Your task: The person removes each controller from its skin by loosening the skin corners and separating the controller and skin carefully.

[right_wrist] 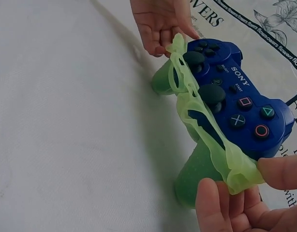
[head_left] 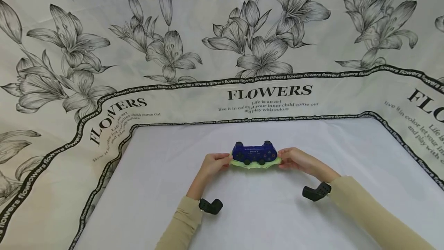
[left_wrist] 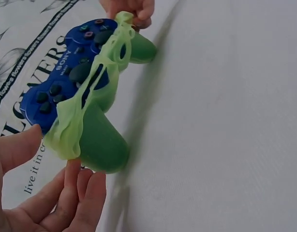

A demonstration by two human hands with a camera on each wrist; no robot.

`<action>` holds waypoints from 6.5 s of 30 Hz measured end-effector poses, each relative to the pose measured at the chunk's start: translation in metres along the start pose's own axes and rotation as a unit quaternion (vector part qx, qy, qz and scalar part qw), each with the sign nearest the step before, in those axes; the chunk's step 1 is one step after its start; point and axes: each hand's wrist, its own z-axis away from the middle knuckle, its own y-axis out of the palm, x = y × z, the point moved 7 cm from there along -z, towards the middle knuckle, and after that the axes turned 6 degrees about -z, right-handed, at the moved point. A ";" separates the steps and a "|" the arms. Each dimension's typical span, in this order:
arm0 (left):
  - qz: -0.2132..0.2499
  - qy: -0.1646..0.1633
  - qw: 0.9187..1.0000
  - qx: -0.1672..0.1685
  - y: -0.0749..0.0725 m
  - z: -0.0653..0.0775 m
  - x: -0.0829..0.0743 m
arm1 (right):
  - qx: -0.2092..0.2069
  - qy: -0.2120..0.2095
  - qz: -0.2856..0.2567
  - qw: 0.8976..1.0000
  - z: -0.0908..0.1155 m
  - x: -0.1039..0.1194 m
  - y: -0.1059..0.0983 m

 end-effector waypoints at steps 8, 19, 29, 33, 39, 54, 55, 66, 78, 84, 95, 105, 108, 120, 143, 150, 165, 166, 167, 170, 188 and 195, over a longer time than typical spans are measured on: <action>0.012 -0.021 0.999 -0.041 -0.002 -0.003 0.007 | -0.014 0.027 -0.011 0.999 0.006 0.002 -0.009; 0.021 -0.064 0.997 -0.040 0.002 0.002 0.004 | -0.106 0.035 0.054 0.992 0.010 0.006 -0.014; -0.141 -0.046 0.989 0.017 -0.003 0.007 -0.012 | -0.093 0.035 0.072 0.992 0.008 0.005 -0.007; -0.168 -0.022 0.985 0.042 0.000 0.003 -0.009 | -0.090 0.032 0.081 0.992 0.009 0.005 -0.006; -0.162 0.003 0.985 0.055 0.001 -0.007 -0.003 | -0.108 0.034 0.115 0.987 0.007 0.009 -0.007; -0.166 -0.032 0.985 -0.019 0.005 -0.009 -0.001 | -0.133 0.005 0.222 0.966 -0.001 0.015 -0.014; -0.168 -0.037 0.985 -0.022 0.004 -0.009 -0.001 | -0.134 0.004 0.226 0.965 -0.002 0.015 -0.013; -0.177 -0.045 0.983 -0.025 0.002 -0.011 -0.002 | -0.136 0.013 0.209 0.968 -0.005 0.007 -0.016; -0.183 -0.026 0.982 -0.026 0.001 -0.019 -0.001 | -0.146 0.024 0.195 0.970 -0.010 0.005 -0.019; -0.187 -0.033 0.982 -0.023 -0.001 -0.020 0.006 | -0.145 0.028 0.202 0.968 -0.013 0.005 -0.016; -0.197 -0.031 0.980 -0.020 -0.003 -0.022 0.007 | -0.141 0.021 0.206 0.968 -0.014 0.000 -0.018; -0.188 -0.042 0.981 -0.032 -0.005 -0.020 0.005 | -0.146 0.034 0.190 0.970 -0.017 -0.005 -0.020; -0.197 -0.050 0.979 -0.036 -0.005 -0.020 0.005 | -0.144 0.032 0.188 0.971 -0.016 -0.005 -0.021; -0.230 -0.067 0.970 -0.041 -0.007 -0.023 0.004 | -0.142 0.029 0.208 0.967 -0.016 -0.010 -0.021; -0.143 -0.075 0.986 -0.034 -0.007 -0.025 0.007 | -0.155 0.032 0.214 0.964 -0.015 -0.009 -0.022; -0.141 -0.068 0.987 -0.041 -0.007 -0.026 0.006 | -0.151 0.024 0.220 0.963 -0.013 -0.008 -0.022; -0.160 -0.076 0.984 -0.022 -0.008 -0.026 0.011 | -0.153 0.023 0.207 0.966 -0.010 -0.013 -0.020; -0.161 -0.081 0.983 -0.018 -0.007 -0.027 0.013 | -0.151 0.025 0.203 0.967 -0.010 -0.014 -0.020; -0.162 -0.085 0.983 -0.014 -0.007 -0.027 0.014 | -0.148 0.026 0.200 0.968 -0.009 -0.016 -0.019; -0.160 -0.096 0.982 -0.006 -0.005 -0.028 0.016 | -0.145 0.031 0.196 0.969 -0.009 -0.018 -0.019; -0.147 -0.093 0.985 -0.014 -0.015 -0.035 0.007 | -0.147 0.034 0.176 0.973 -0.015 -0.006 -0.020; -0.157 -0.062 0.986 -0.010 -0.008 -0.030 0.008 | -0.141 0.039 0.179 0.973 -0.013 -0.015 -0.022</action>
